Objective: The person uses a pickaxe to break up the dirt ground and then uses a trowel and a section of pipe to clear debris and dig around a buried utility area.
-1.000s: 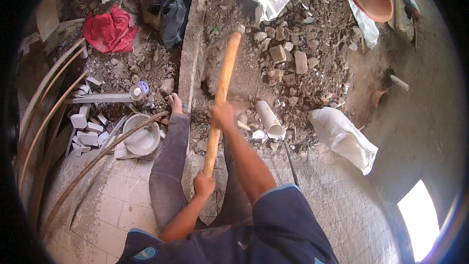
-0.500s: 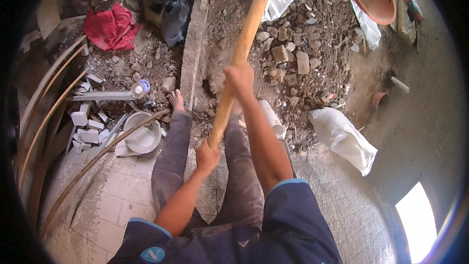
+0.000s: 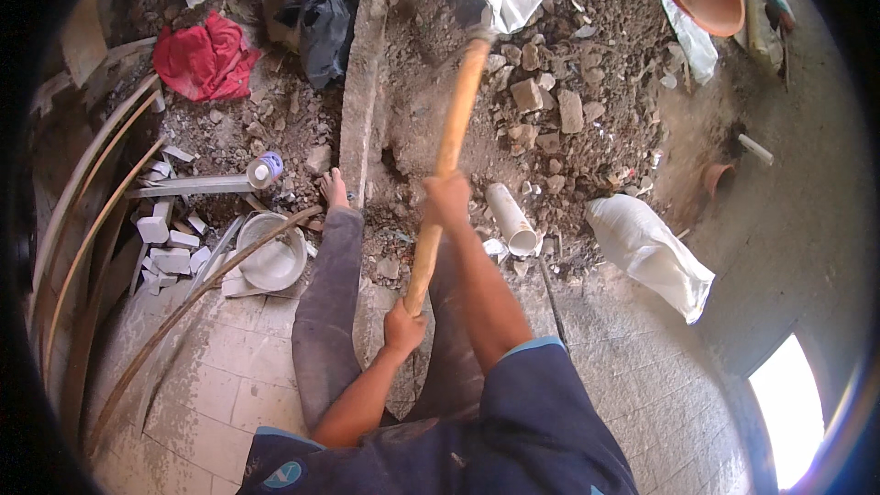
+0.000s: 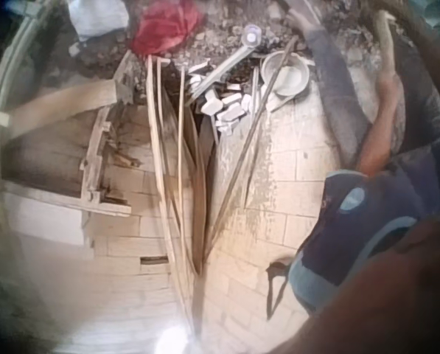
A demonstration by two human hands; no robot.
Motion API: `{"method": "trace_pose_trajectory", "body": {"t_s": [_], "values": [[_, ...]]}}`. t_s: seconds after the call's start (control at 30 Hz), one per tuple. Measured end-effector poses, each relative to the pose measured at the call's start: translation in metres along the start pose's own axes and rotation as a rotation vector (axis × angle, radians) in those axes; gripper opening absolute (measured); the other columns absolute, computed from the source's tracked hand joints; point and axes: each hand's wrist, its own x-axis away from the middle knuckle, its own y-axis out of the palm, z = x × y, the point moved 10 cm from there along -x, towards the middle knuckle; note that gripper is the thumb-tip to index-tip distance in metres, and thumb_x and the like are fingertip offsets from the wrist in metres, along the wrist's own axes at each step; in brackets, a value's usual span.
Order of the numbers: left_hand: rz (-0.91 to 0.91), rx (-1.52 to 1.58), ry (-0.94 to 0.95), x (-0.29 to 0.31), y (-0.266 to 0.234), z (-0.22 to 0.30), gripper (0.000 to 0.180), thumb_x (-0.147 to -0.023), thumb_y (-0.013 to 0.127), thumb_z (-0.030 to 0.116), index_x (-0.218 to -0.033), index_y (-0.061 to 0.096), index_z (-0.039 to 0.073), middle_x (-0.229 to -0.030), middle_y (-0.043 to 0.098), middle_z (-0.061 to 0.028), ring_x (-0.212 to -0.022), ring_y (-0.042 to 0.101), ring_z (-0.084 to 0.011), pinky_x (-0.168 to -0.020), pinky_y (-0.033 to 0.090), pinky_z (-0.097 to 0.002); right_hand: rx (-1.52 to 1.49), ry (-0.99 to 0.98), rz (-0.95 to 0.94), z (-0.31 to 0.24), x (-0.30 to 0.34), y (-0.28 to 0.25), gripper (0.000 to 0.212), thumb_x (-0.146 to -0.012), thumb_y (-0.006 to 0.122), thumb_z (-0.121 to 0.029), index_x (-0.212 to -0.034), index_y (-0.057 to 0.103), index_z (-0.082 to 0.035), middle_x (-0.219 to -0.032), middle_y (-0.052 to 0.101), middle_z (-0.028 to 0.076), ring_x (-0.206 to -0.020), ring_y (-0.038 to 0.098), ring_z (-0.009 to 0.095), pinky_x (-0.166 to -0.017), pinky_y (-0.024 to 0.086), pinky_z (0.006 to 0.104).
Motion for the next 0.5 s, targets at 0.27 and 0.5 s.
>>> {"method": "trace_pose_trajectory", "body": {"t_s": [0.27, 0.5], "values": [[-0.379, 0.147, 0.221, 0.012, -0.019, 0.098, 0.042, -0.076, 0.076, 0.029, -0.102, 0.058, 0.002, -0.077, 0.065, -0.0128, -0.072, 0.066, -0.0295, -0.068, 0.051, -0.0400, -0.230, -0.012, 0.187, -0.064, 0.035, -0.164, 0.011, -0.071, 0.063, -0.007, -0.075, 0.057, 0.001, -0.062, 0.055, 0.007, -0.049, 0.056, 0.020, -0.045, 0.048, 0.0345], [0.021, 0.339, 0.339, 0.009, -0.147, 0.045, 0.042, -0.089, 0.067, 0.032, -0.116, 0.051, 0.004, -0.071, 0.060, -0.0053, -0.059, 0.059, -0.0143, -0.051, 0.046, -0.0274, 0.316, -0.016, 0.103, 0.003, 0.062, -0.352, 0.017, -0.073, 0.065, -0.015, -0.069, 0.060, 0.001, -0.062, 0.060, 0.009, -0.056, 0.060, 0.021, -0.052, 0.049, 0.0379]]}}
